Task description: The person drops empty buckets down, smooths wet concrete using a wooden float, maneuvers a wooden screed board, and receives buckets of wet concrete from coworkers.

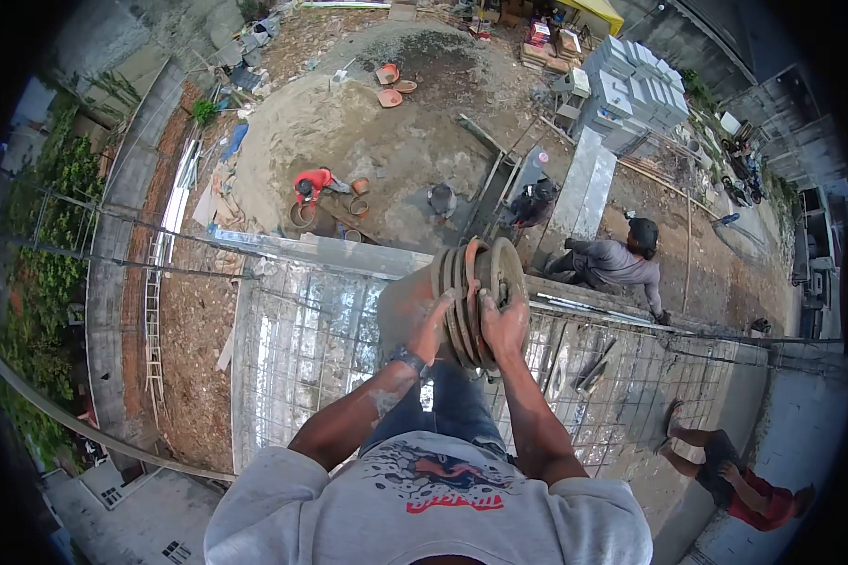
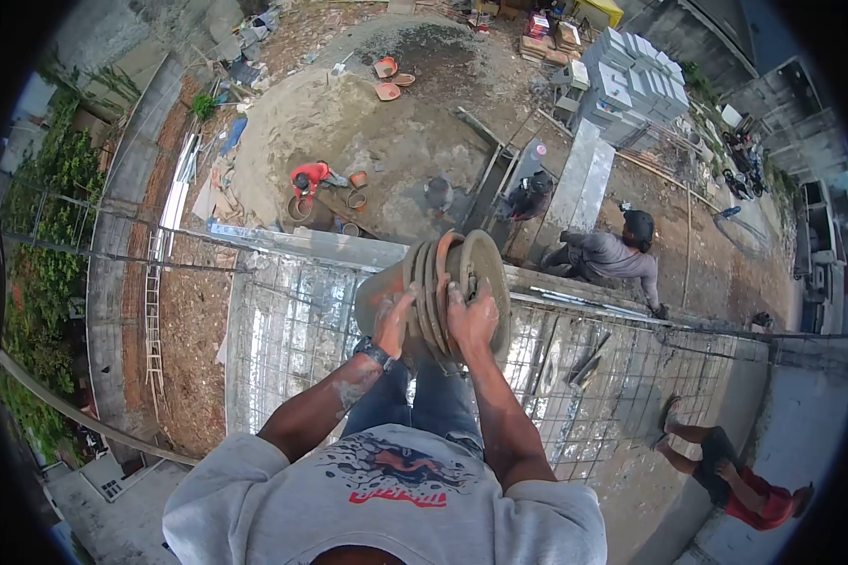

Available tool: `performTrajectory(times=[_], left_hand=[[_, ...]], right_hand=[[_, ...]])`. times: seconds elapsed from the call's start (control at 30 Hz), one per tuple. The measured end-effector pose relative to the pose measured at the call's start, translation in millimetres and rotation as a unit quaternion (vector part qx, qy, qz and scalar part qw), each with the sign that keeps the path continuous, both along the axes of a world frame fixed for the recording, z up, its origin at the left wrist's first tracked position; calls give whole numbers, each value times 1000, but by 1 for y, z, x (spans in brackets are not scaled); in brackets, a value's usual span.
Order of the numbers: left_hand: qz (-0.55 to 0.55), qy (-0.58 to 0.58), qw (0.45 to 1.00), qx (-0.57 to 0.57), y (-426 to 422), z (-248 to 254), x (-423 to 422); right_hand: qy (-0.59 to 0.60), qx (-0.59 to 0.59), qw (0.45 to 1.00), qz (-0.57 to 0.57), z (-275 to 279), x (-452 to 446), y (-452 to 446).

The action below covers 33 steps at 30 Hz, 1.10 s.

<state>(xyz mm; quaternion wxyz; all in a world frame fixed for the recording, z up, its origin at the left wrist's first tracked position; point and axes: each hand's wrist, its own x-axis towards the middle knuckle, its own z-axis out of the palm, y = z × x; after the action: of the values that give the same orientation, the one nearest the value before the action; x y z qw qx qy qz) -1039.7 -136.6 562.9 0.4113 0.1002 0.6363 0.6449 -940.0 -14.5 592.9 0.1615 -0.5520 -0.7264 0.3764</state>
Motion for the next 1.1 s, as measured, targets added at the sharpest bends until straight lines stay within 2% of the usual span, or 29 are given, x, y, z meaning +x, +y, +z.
performTrajectory(times=[0.03,0.13,0.23,0.3,0.37,0.4,0.43,0.47,0.5,0.53,0.57,0.63,0.67,0.7,0.73,0.77,0.8,0.83,0.87,0.9,0.93,0.97,1.0,1.03,1.07,1.1], left_hand=[[-15,7,1000,23,13,13,-14],[-43,-37,995,85,48,51,-56],[-32,53,986,156,91,121,-85],[-28,210,960,182,131,152,-110],[-22,228,943,244,192,191,-140],[-27,164,944,284,242,203,-171],[-30,99,941,323,292,215,-203],[-76,86,941,318,335,225,-239],[-124,74,937,318,379,239,-282],[-109,127,942,292,411,231,-321],[-92,178,944,263,441,225,-358],[-48,218,941,254,420,259,-366],[-77,280,925,243,402,248,-371],[-103,343,904,234,383,239,-375],[-123,402,878,228,364,230,-378],[-134,509,833,170,349,198,-401],[-186,472,855,111,327,172,-411],[-233,431,870,53,298,148,-413],[-255,271,928,-18,268,123,-413],[-248,168,951,-75,233,110,-402],[-249,30,961,-113,197,72,-407],[-224,-22,962,-156,152,25,-404],[-194,-73,958,-197,107,-22,-401],[-149,-32,960,-235,61,-28,-367],[-133,2,947,-293,6,-60,-350],[-158,51,920,-356,-55,-91,-333]], right_hand=[[5,8,1000,-15,30,-15,6],[127,77,988,-33,54,-38,36],[263,133,954,-48,110,-67,73],[336,179,925,-24,147,-88,111],[397,239,886,-27,173,-126,173],[420,282,862,-36,181,-154,217],[382,303,872,-39,207,-183,256],[335,318,886,-46,228,-207,296],[284,364,886,-35,224,-242,362],[234,405,883,-22,213,-272,420],[136,452,879,-70,210,-287,449],[73,479,870,-92,212,-294,472],[106,465,876,-63,225,-283,471],[130,505,853,-2,223,-273,478],[134,463,875,42,218,-264,481],[92,466,878,61,202,-254,484],[49,469,878,82,182,-240,485],[43,395,912,105,156,-225,490],[36,319,938,131,119,-206,496],[41,310,940,139,70,-181,499],[25,223,970,91,23,-153,489],[97,153,983,37,-16,-119,457],[46,62,997,-10,-65,-76,430],[-57,104,993,-17,-135,-23,399],[-85,-31,995,40,-188,38,360],[-236,-48,967,80,-278,112,312]])
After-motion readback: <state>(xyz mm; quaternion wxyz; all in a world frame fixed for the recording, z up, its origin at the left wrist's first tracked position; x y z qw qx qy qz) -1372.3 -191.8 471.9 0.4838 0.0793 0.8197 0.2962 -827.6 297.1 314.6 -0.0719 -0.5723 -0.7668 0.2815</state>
